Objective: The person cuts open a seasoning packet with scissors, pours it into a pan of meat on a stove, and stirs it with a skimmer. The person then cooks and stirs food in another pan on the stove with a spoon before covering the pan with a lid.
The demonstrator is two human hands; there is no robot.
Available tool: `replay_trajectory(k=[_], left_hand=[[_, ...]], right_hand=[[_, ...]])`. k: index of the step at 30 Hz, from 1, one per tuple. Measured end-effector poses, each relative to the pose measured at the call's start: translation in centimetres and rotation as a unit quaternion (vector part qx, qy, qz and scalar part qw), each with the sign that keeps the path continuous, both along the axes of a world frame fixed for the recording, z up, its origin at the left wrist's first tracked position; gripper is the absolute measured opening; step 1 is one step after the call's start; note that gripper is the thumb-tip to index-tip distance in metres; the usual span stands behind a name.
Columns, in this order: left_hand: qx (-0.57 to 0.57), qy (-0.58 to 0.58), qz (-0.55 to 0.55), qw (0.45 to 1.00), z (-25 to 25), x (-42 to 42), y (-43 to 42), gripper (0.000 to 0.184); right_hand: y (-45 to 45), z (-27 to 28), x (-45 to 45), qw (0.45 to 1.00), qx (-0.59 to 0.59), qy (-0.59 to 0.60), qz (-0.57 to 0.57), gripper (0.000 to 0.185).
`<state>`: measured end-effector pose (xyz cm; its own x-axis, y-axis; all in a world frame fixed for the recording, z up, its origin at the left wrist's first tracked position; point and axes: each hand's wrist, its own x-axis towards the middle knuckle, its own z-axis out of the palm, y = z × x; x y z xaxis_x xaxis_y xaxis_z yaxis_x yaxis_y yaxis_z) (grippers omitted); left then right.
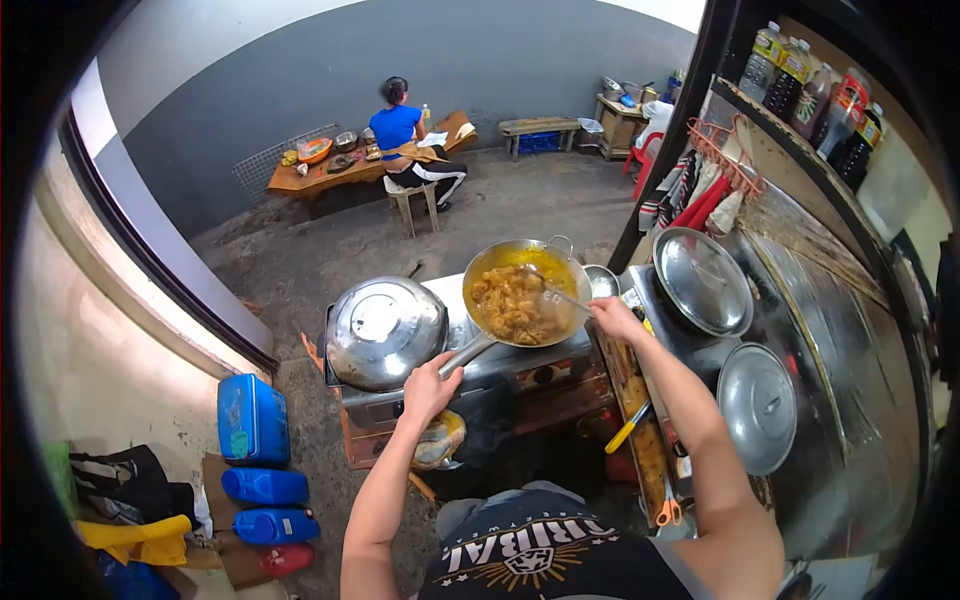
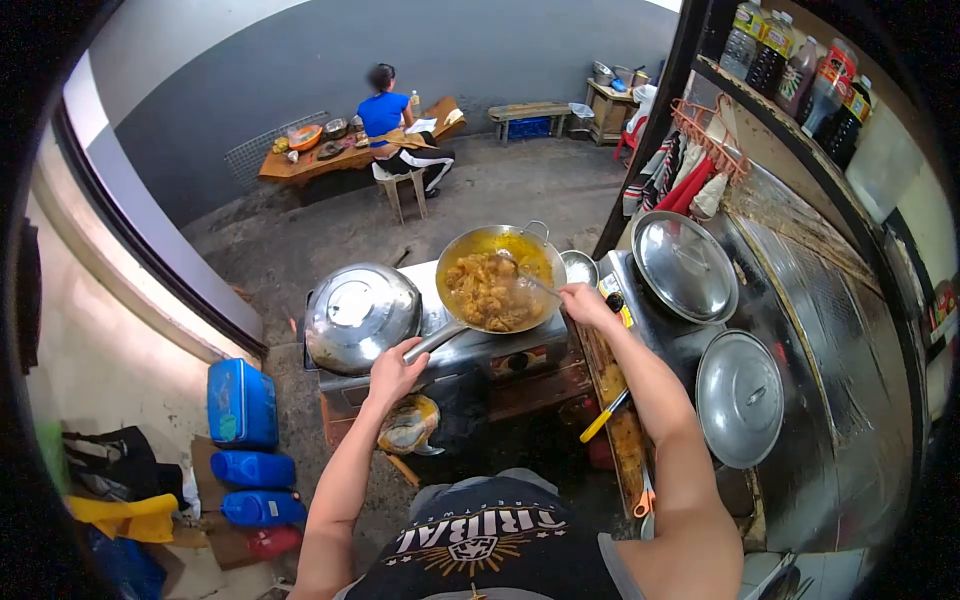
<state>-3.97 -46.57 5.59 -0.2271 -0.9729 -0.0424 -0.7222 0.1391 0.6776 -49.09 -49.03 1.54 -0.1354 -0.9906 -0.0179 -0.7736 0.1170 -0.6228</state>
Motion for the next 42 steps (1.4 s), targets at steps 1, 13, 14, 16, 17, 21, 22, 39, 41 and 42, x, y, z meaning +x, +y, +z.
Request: replay_trajectory(k=[1,13,14,16,17,21,22,39,41,42], left_hand=[[-0.001,0.001,0.001,1.000,-0.1,0.0,-0.1,0.045],[-0.010,-0.007,0.011,1.000,-0.5,0.0,0.0,0.047],[-0.014,-0.006,0.012,1.000,-0.7,0.0,0.1,0.046],[-0.012,-0.003,0.011,1.000,-0.8,0.0,0.2,0.046],[-0.014,-0.002,0.011,1.000,-0.7,0.0,0.2,0.046],[-0.014,-0.006,0.002,1.000,-1.0,0.2,0.2,0.046],[-0.014,-0.008,-0.003,1.000,-0.9,0.2,0.2,0.047],[-0.031,-0.002,-0.057,0.998,-1.6,1.5,-0.3,0.053],[-0.026,0.029,-0.057,0.998,-2.0,2.1,0.1,0.061],[-0.023,0.044,-0.057,0.997,-2.0,2.4,0.3,0.065]], right_hand=[[-0.1,1.3,-0.2,1.000,-0.025,-0.005,0.007,0.031],[-2.5,0.1,11.1,0.985,-0.148,0.046,0.079,0.025],[-0.3,0.9,11.9,0.983,-0.155,0.057,0.087,0.025],[3.6,1.9,13.3,0.977,-0.170,0.078,0.103,0.026],[5.1,2.6,13.2,0.979,-0.136,0.110,0.106,0.028],[9.4,6.5,9.6,0.974,-0.097,0.159,0.126,0.030],[10.1,8.2,8.9,0.973,-0.111,0.152,0.133,0.029],[13.4,8.2,9.9,0.963,-0.128,0.236,-0.010,0.018],[14.6,11.3,10.1,0.957,-0.082,0.278,-0.015,0.019],[14.8,11.4,9.4,0.952,-0.080,0.294,-0.009,0.019]])
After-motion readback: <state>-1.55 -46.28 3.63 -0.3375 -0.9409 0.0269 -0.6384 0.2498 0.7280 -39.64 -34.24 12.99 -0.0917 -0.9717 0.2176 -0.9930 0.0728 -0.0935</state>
